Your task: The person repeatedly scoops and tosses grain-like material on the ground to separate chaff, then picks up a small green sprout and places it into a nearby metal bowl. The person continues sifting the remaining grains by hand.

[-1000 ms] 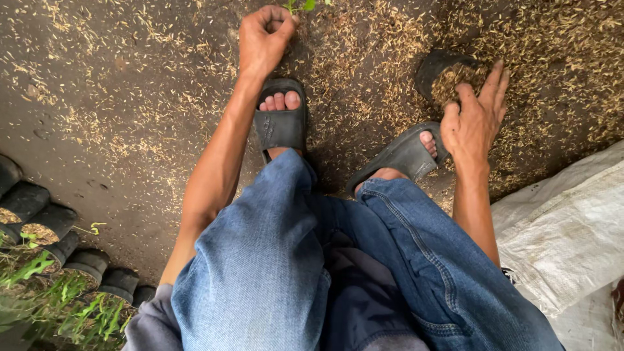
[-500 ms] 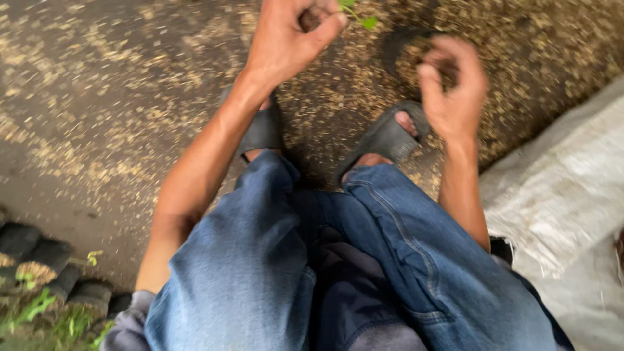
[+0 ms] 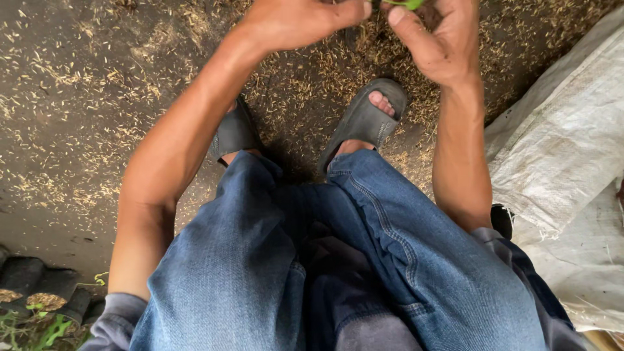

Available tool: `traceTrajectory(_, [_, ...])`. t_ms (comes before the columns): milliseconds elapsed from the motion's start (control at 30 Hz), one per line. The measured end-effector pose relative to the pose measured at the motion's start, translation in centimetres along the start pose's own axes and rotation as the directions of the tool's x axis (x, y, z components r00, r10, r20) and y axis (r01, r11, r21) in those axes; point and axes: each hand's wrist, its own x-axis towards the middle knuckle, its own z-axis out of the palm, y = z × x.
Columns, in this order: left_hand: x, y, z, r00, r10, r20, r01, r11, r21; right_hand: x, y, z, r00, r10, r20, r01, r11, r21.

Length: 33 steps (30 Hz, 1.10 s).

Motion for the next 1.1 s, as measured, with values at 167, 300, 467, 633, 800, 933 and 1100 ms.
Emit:
traceTrajectory(167, [-0.5, -0.2, -1.2, 0.991, -0.114, 0.075, 0.119, 0.991, -0.059, 0.1, -1.1, 0.3, 0.996, -0.053, 0.075, 0.055, 0.998, -0.020])
traceTrajectory(300, [-0.7, -0.8, -1.4, 0.991, -0.093, 0.098, 0.112, 0.971, -0.211, 0.3, -1.4, 1.6, 0.997, -0.005, 0.077, 0.000, 0.998, 0.066])
traceTrajectory(467, [-1.2, -1.0, -2.1, 0.991, -0.092, 0.098, 0.114, 0.960, -0.255, 1.0, -0.9, 2.4, 0.996, 0.032, 0.086, -0.049, 0.978, 0.203])
traceTrajectory(633, [-1.7, -0.9, -2.1, 0.992, -0.090, 0.086, 0.111, 0.951, -0.288, 0.9, -0.3, 2.7, 0.995, -0.025, 0.098, -0.005, 0.956, 0.294])
traceTrajectory(800, [-1.7, -1.4, -1.5, 0.993, -0.070, 0.096, 0.106, 0.883, -0.457, 0.8, -0.6, 2.8, 0.997, -0.071, 0.041, 0.060, 0.973, 0.223])
traceTrajectory(933, [-1.9, -2.0, -1.0, 0.993, -0.053, 0.109, 0.105, 0.825, -0.556, 0.8, -1.2, 3.0, 0.999, -0.045, 0.005, 0.044, 0.986, 0.163])
traceTrajectory(1100, [-2.1, -2.4, -0.4, 0.992, -0.043, 0.118, 0.107, 0.784, -0.611, 0.8, -1.5, 3.2, 0.993, -0.116, 0.011, 0.111, 0.969, 0.223])
